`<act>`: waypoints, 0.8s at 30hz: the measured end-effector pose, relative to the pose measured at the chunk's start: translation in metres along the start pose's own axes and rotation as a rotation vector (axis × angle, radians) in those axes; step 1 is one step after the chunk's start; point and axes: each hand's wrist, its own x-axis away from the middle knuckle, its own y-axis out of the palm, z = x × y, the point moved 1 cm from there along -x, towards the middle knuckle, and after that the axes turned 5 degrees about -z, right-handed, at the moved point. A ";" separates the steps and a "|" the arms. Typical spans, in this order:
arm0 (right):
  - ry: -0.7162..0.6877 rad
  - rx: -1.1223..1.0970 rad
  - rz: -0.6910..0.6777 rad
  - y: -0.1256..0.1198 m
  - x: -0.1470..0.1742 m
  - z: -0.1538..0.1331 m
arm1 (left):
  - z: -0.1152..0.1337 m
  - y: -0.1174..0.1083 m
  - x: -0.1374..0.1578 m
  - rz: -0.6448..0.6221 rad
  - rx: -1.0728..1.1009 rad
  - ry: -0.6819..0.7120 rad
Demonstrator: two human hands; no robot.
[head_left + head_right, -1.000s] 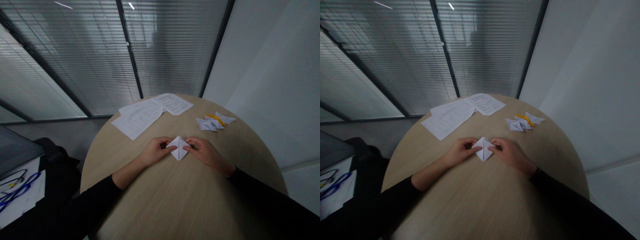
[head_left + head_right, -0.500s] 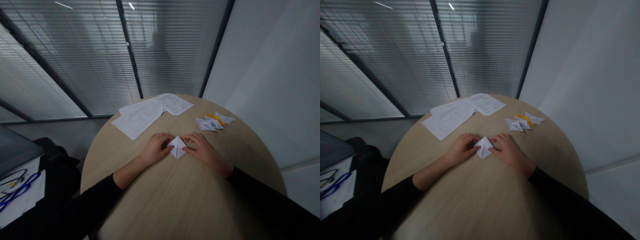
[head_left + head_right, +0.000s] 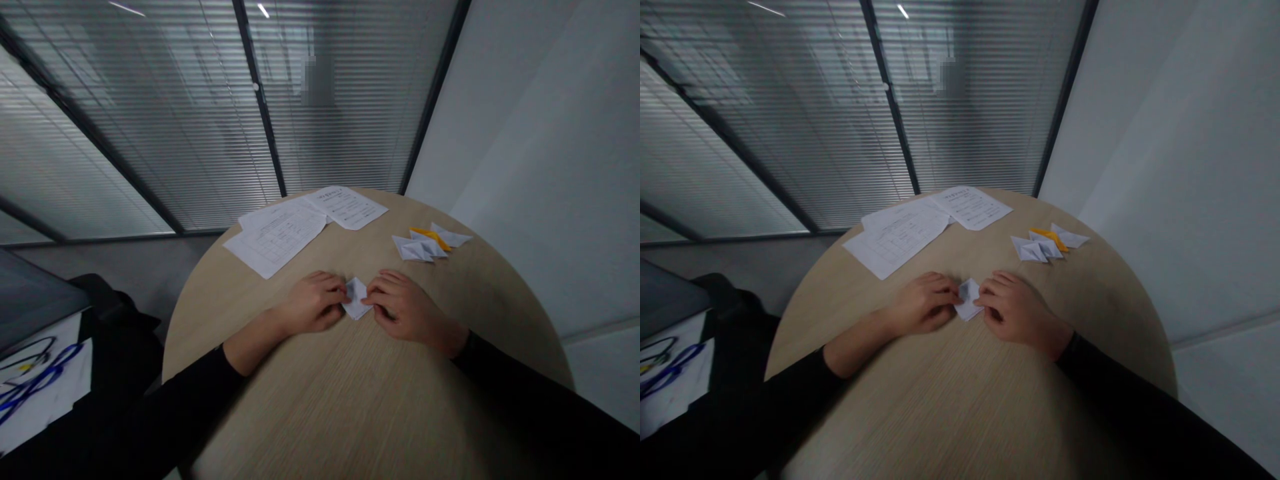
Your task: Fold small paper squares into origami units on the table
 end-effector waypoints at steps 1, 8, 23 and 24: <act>-0.007 -0.005 -0.002 -0.001 0.000 -0.001 | 0.000 0.000 0.000 -0.006 0.011 0.011; 0.192 -0.023 0.023 0.010 -0.003 -0.002 | 0.003 0.005 -0.005 0.029 0.053 -0.171; 0.274 -0.093 -0.009 0.020 0.002 0.005 | -0.003 0.013 0.001 0.023 0.129 -0.209; 0.270 -0.086 -0.005 0.020 0.002 0.004 | -0.003 0.012 0.001 0.024 0.133 -0.208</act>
